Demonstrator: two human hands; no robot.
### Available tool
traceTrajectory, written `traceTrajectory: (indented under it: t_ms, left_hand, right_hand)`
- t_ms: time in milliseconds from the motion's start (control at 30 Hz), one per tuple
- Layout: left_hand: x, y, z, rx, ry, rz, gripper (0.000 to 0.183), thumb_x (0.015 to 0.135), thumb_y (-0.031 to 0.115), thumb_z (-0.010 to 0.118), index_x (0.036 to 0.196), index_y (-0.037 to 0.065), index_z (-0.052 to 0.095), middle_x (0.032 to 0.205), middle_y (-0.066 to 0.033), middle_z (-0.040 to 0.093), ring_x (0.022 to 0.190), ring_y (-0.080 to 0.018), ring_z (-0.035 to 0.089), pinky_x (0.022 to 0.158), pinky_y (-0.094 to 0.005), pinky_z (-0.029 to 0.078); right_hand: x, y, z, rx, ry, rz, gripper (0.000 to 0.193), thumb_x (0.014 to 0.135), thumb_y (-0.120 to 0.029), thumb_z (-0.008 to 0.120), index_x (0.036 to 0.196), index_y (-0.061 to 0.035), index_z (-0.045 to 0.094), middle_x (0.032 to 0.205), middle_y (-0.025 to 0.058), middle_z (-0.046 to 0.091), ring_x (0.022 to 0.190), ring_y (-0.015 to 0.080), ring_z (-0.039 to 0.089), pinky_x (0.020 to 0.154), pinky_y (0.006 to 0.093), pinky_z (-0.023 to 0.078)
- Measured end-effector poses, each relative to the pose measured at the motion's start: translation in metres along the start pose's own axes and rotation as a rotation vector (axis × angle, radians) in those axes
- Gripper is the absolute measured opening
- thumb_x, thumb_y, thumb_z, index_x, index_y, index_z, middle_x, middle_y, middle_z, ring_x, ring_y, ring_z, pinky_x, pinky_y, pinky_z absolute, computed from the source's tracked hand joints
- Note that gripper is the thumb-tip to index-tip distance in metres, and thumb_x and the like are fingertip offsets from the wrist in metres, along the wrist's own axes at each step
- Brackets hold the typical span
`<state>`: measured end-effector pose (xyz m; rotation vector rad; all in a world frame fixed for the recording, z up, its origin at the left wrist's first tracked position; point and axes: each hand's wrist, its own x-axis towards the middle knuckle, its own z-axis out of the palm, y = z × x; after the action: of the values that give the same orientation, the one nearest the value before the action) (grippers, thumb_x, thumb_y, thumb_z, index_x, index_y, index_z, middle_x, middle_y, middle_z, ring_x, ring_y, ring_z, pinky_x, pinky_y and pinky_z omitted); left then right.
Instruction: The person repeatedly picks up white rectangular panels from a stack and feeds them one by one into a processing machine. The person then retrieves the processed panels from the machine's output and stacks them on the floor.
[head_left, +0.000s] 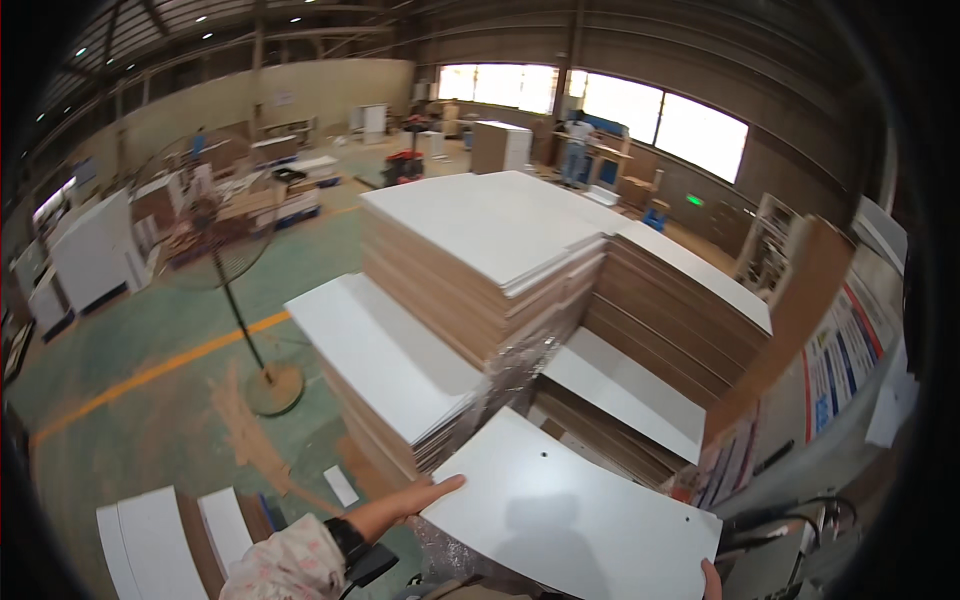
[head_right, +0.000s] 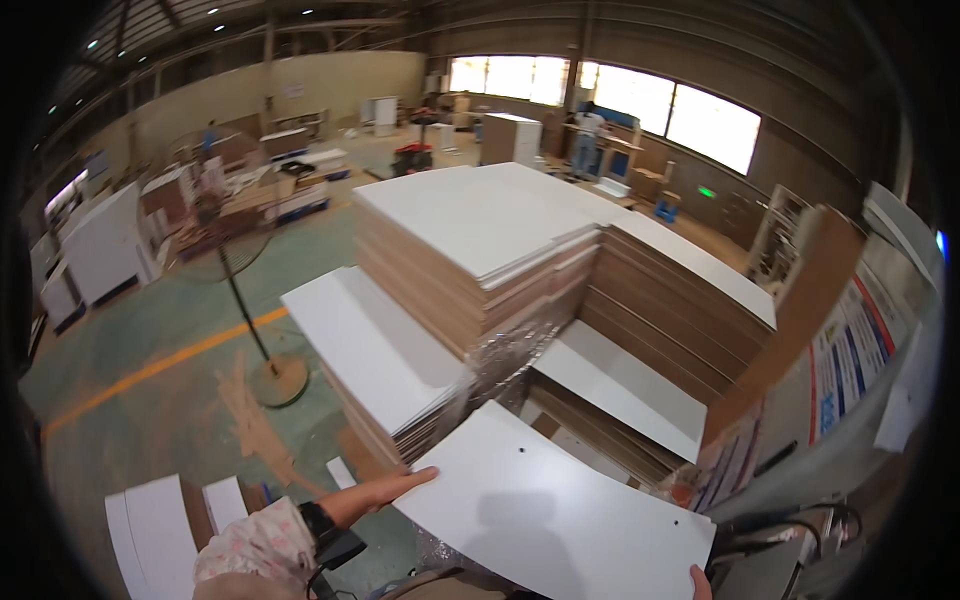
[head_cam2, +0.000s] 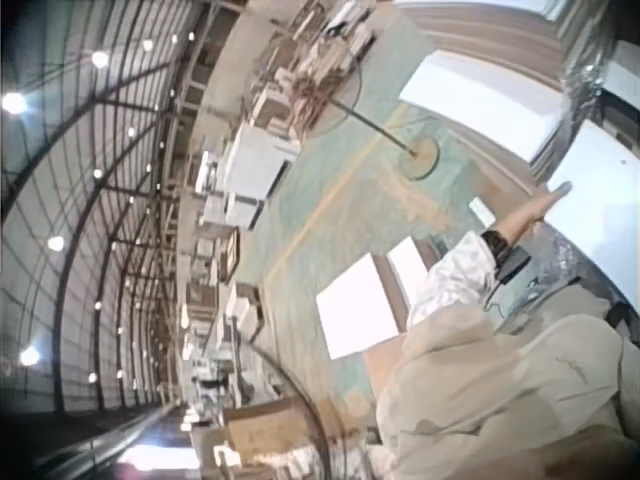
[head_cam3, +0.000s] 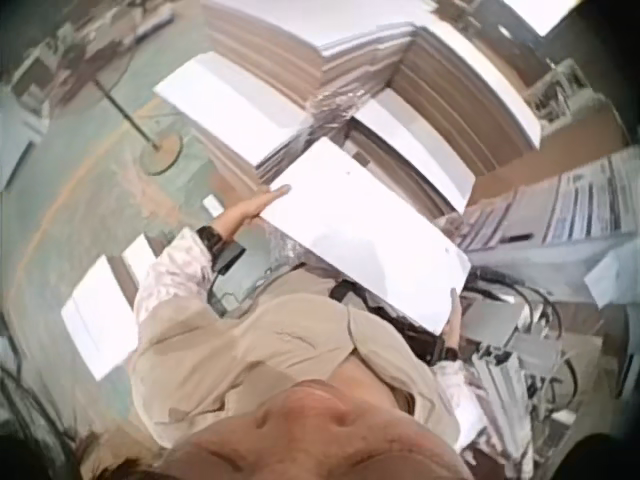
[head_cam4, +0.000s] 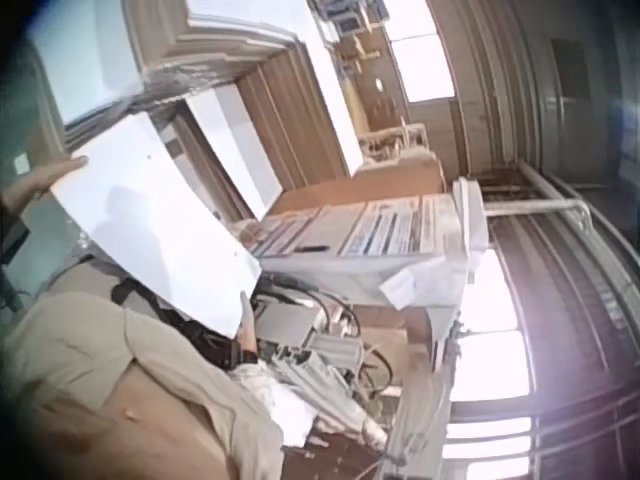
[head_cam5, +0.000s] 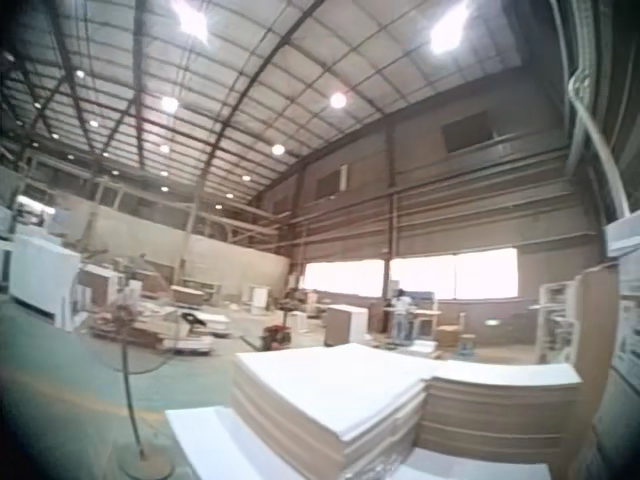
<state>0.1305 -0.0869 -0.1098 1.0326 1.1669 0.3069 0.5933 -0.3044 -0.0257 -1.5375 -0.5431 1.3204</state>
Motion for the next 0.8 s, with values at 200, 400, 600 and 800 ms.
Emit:
traceTrajectory:
  t_ms: [200, 400, 600, 800]
  left_hand:
    - [-0.035, -0.025, 0.031, -0.196, 0.048, 0.052, 0.066, 0.087, 0.054, 0.047, 0.127, 0.001, 0.045, 0.119, -0.0107, 0.055, 0.105, -0.0190, 0.054, 0.091, -0.0297, 0.041]
    - [-0.048, -0.005, 0.011, -0.142, 0.052, -0.276, 0.078, 0.085, 0.067, 0.034, 0.125, 0.002, 0.046, 0.121, -0.0109, 0.051, 0.114, -0.0174, 0.047, 0.092, -0.0288, 0.039]
    - [0.012, 0.017, 0.018, -0.398, 0.165, -0.019, 0.073, 0.086, 0.063, 0.034, 0.124, 0.002, 0.046, 0.120, -0.0110, 0.052, 0.111, -0.0182, 0.049, 0.091, -0.0289, 0.040]
    - [0.009, 0.025, 0.038, -0.461, 0.233, 0.127, 0.067, 0.089, 0.057, 0.035, 0.125, 0.002, 0.046, 0.120, -0.0112, 0.053, 0.110, -0.0190, 0.051, 0.092, -0.0302, 0.040]
  right_hand:
    - [-0.001, 0.000, -0.019, 0.031, 0.043, -0.012, 0.062, 0.086, -0.041, 0.052, 0.130, -0.0007, 0.037, 0.125, 0.0152, 0.047, 0.112, 0.0254, 0.048, 0.093, 0.0383, 0.039]
    - [0.009, -0.015, -0.027, 0.060, 0.065, -0.023, 0.064, 0.084, -0.042, 0.054, 0.129, 0.0001, 0.037, 0.124, 0.0157, 0.048, 0.111, 0.0257, 0.049, 0.092, 0.0389, 0.040]
    - [0.012, -0.019, -0.028, 0.095, 0.068, -0.025, 0.066, 0.082, -0.042, 0.056, 0.128, 0.0009, 0.037, 0.123, 0.0163, 0.048, 0.110, 0.0261, 0.049, 0.090, 0.0394, 0.041]
    - [0.006, -0.013, -0.028, 0.120, 0.086, -0.045, 0.069, 0.080, -0.043, 0.059, 0.127, 0.0016, 0.037, 0.123, 0.0168, 0.048, 0.109, 0.0264, 0.050, 0.089, 0.0400, 0.043]
